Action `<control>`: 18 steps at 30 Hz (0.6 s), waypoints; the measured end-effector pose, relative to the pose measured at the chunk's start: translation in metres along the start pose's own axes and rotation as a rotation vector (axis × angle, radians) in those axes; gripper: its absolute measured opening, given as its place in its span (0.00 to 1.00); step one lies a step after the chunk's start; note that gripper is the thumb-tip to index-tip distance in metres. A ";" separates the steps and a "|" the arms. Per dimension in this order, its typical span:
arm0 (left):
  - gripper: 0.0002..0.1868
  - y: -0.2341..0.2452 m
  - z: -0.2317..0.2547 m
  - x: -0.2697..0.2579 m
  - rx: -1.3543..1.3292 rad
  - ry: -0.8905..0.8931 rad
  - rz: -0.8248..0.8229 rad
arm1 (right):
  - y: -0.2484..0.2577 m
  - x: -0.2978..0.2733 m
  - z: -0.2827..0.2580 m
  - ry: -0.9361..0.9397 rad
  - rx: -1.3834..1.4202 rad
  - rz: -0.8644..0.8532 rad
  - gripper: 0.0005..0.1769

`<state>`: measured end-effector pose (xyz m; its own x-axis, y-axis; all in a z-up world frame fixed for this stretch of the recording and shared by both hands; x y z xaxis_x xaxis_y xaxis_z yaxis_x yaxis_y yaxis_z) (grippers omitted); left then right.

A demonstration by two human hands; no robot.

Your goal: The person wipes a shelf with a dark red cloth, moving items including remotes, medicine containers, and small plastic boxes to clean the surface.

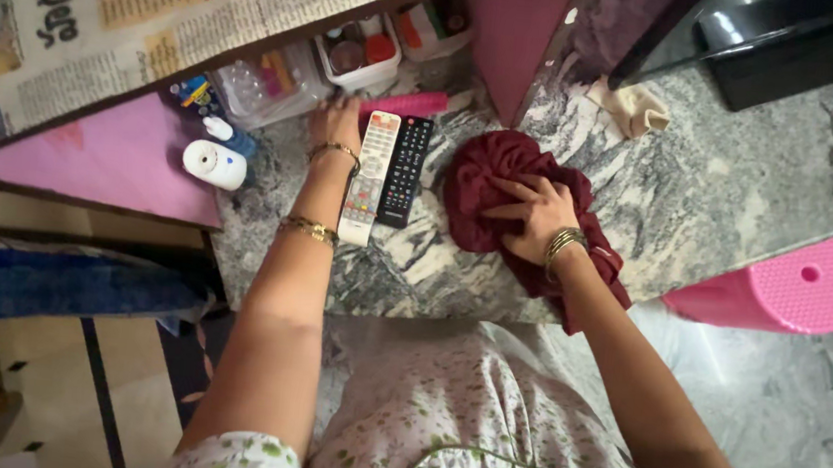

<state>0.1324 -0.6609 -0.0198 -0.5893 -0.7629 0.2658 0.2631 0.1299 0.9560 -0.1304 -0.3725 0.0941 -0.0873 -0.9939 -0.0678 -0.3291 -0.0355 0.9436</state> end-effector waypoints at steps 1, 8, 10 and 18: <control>0.12 0.010 0.003 -0.004 -0.036 0.009 0.001 | 0.000 0.001 0.000 -0.003 -0.002 0.002 0.27; 0.15 0.070 0.022 -0.035 -0.201 0.087 0.086 | 0.000 0.001 -0.001 -0.021 -0.012 -0.007 0.27; 0.14 0.090 0.031 -0.049 -0.219 0.062 0.184 | 0.000 0.003 -0.002 -0.034 -0.033 -0.015 0.26; 0.27 0.151 -0.008 -0.071 -0.324 0.183 0.622 | -0.005 0.002 0.000 -0.048 -0.058 0.006 0.26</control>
<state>0.2203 -0.5919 0.1041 -0.1267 -0.7065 0.6963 0.7377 0.4022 0.5423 -0.1285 -0.3745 0.0891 -0.1343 -0.9880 -0.0766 -0.2738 -0.0373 0.9611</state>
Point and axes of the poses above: each hand's wrist, its own x-axis towards the middle knuckle, its own y-axis out of the back of the hand, z = x × y, the point moved 3 cm from there along x, towards the middle knuckle, and after that the axes turned 11 degrees about -y, right-handed, at the moved point
